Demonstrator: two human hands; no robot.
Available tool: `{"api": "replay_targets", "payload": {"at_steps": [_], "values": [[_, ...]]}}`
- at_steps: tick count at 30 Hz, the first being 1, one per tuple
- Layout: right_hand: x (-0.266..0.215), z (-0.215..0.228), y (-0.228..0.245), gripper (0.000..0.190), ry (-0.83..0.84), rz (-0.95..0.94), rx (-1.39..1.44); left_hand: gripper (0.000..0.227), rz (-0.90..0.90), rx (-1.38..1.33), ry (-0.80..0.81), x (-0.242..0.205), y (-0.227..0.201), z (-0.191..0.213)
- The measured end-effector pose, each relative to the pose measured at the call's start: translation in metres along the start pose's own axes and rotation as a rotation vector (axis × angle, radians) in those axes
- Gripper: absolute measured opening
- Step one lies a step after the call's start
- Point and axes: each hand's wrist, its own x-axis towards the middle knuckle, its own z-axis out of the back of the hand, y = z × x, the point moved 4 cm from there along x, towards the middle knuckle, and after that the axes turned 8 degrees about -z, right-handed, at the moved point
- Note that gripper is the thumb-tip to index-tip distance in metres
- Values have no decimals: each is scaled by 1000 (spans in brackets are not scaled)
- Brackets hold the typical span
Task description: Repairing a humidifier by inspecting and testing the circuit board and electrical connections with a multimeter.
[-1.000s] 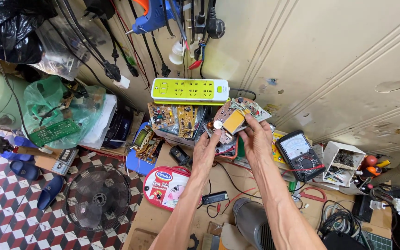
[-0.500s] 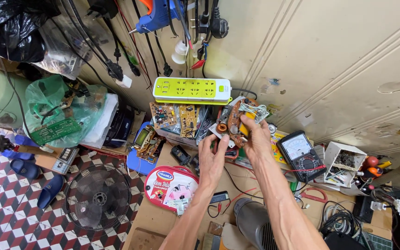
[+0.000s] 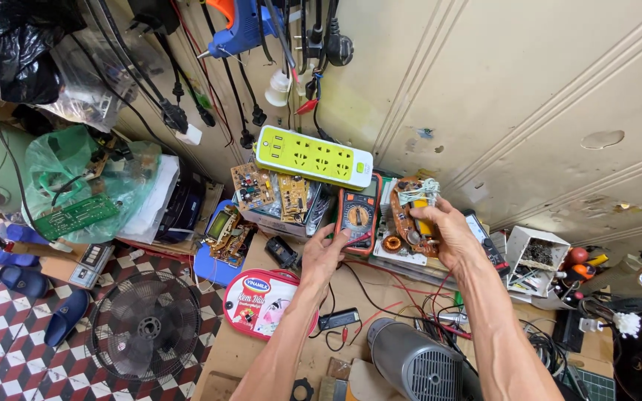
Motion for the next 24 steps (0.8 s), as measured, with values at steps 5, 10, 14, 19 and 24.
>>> {"api": "replay_targets", "payload": {"at_steps": [5,10,14,19,24], "values": [[15,-2,6,55,9,-45,-35,63,109,13,-27,-15,-20,8],[36,3,9,46,145,-59,20,60,100,-51,1,-48,-19,22],[17,-13,4,47,92,30,-25,52,152,-72,68,-102,-24,32],[15,-20,-12,49,80,71,-7,50,286,-162,58,-157,11,53],[24,-23,-24,57,-23,35,-141,50,336,-279,10,-183,46,67]]}}
